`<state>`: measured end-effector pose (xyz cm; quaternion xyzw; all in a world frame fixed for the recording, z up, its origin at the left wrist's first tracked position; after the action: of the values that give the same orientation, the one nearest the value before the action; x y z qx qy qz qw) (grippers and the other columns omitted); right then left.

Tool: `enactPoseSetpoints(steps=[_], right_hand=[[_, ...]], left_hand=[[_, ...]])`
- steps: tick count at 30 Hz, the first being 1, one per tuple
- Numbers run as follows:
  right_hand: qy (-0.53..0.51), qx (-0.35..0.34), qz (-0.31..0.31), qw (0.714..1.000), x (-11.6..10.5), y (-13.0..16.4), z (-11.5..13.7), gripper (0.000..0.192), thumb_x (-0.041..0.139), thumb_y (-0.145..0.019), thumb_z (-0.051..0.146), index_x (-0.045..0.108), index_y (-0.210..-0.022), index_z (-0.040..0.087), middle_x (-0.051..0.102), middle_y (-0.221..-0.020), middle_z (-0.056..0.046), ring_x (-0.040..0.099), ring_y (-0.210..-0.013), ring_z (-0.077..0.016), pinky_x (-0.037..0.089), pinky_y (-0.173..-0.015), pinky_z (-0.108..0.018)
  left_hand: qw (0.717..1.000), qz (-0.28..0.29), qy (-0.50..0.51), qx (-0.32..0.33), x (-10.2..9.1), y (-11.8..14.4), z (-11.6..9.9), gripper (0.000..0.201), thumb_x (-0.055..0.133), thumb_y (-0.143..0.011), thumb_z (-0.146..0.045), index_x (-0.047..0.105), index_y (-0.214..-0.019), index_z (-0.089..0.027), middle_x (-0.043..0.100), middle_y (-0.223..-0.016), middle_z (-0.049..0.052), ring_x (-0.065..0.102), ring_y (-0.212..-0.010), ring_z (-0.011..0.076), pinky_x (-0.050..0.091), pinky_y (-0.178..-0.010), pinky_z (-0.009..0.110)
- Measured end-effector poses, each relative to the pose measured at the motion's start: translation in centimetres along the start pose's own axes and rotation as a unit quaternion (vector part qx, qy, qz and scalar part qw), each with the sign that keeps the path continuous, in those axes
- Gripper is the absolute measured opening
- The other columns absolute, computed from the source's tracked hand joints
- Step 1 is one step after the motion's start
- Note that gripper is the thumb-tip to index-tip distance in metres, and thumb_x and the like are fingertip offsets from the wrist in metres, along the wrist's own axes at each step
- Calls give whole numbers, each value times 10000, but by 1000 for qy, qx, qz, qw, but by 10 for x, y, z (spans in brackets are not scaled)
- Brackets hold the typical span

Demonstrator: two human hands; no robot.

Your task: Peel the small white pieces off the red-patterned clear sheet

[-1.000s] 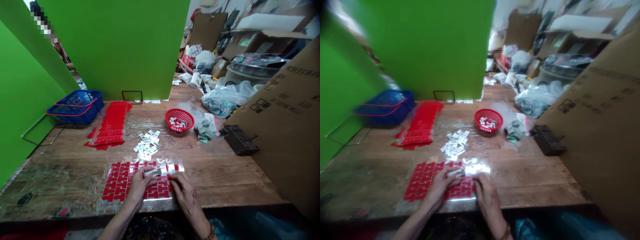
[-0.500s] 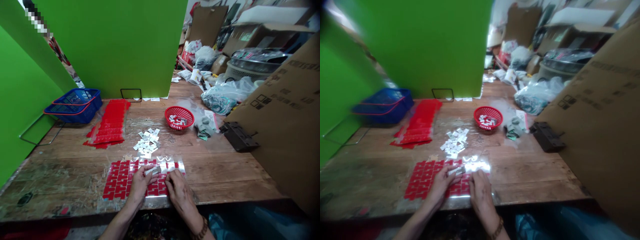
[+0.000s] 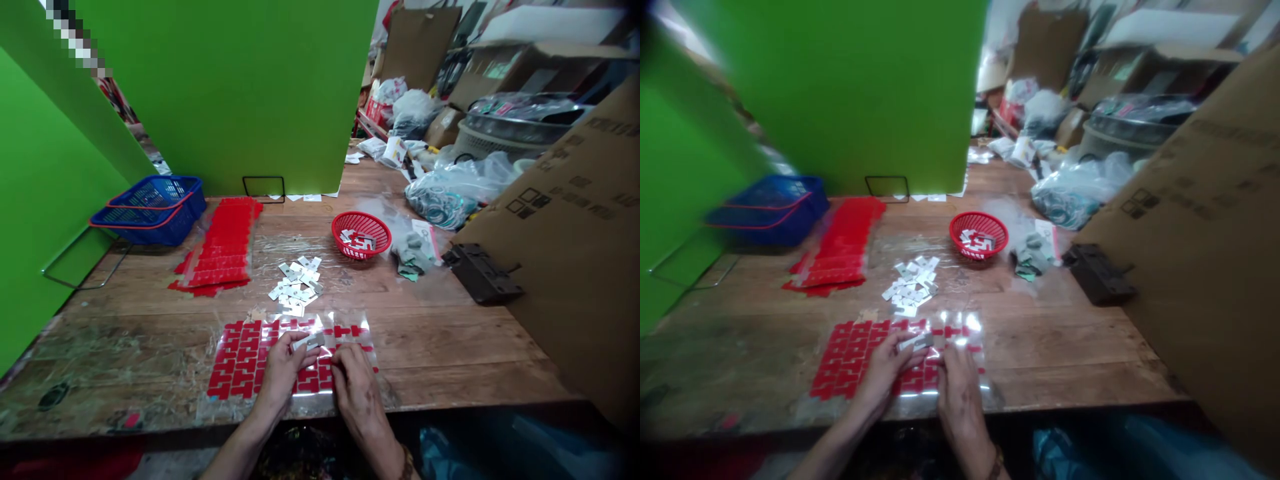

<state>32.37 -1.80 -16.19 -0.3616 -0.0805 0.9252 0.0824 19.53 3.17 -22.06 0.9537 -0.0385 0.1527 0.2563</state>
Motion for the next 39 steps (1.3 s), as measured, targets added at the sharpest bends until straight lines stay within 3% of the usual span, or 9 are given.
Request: enactPoseSetpoints(steps=[3, 9, 12, 14, 21, 25, 30, 36, 39], right_hand=[[-14, -4, -1, 1000, 0, -3, 0, 157, 409, -815, 82, 484, -731, 191, 495, -725, -26, 466, -701, -181, 397, -629, -305], [-72, 29, -33, 996, -6, -2, -14, 256, 463, -798, 99, 500, -1035, 190, 503, -936, -71, 503, -812, -188, 457, -693, -295], [-67, 32, -27, 997, -4, -1, -14, 111, 451, -831, 131, 540, -861, 189, 490, -867, -60, 496, -778, -184, 451, -683, -294], [-67, 35, -29, 997, -3, -1, -12, 117, 435, -852, 146, 527, -790, 186, 482, -837, -52, 488, -769, -182, 440, -693, -302], [-68, 50, -35, 996, -2, 4, -5, 148, 414, -885, 168, 487, -759, 199, 500, -815, -37, 477, -770, -180, 397, -723, -316], [-87, 28, -29, 995, -1, 7, -2, 63, 478, -844, 154, 498, -807, 201, 521, -864, -47, 484, -823, -193, 395, -755, -333], [-140, 0, -15, 990, 0, 10, 0, 111, 496, -827, 166, 506, -721, 196, 544, -786, -30, 504, -771, -182, 411, -706, -307], [-228, 115, -15, 967, -9, 6, -24, 115, 546, -821, 272, 516, -747, 189, 560, -735, -7, 528, -696, -149, 437, -656, -247], [-254, 130, -29, 958, -19, -1, -29, 132, 575, -798, 293, 514, -741, 190, 563, -730, 1, 538, -699, -147, 440, -655, -241]], left_hand=[[1000, -1, 8, -2, 0, 1, -1, 261, 702, -673, -218, 577, -880, -117, 710, -832, 102, 690, -775, 225, 541, -729, 308], [1000, 7, 6, 6, 0, 0, -1, 270, 688, -693, -233, 571, -902, -110, 706, -857, 116, 688, -787, 231, 537, -740, 328], [1000, 3, 8, 3, 0, 0, 1, 282, 695, -687, -234, 566, -907, -111, 707, -848, 118, 688, -790, 234, 534, -749, 337], [1000, -2, 12, 2, -1, 0, 1, 282, 700, -682, -228, 566, -903, -114, 707, -841, 113, 688, -785, 233, 535, -750, 338], [1000, 5, 13, 8, -1, -1, 2, 267, 685, -697, -220, 564, -908, -110, 706, -860, 119, 686, -797, 235, 535, -740, 323], [1000, 4, 10, 11, -1, 0, 0, 272, 693, -684, -213, 568, -900, -106, 705, -861, 122, 686, -797, 237, 532, -749, 325], [1000, -1, 5, 7, -1, 0, 0, 269, 700, -676, -208, 572, -889, -105, 704, -839, 115, 690, -765, 237, 539, -719, 328], [999, 6, 21, -48, -1, 1, 1, 194, 672, -717, -140, 578, -884, -106, 705, -783, 112, 694, -731, 208, 547, -700, 281], [996, 15, 15, -86, 0, 6, -1, 138, 647, -737, -114, 577, -856, -108, 696, -693, 94, 695, -665, 194, 557, -637, 251]])
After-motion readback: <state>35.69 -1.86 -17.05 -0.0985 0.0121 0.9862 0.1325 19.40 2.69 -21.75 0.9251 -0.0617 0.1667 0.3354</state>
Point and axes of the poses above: each hand's wrist, its own y-axis away from the middle knuckle, its own x-axis out of the palm, z = x × y, the point moved 10 cm from there along -y, towards the middle knuckle
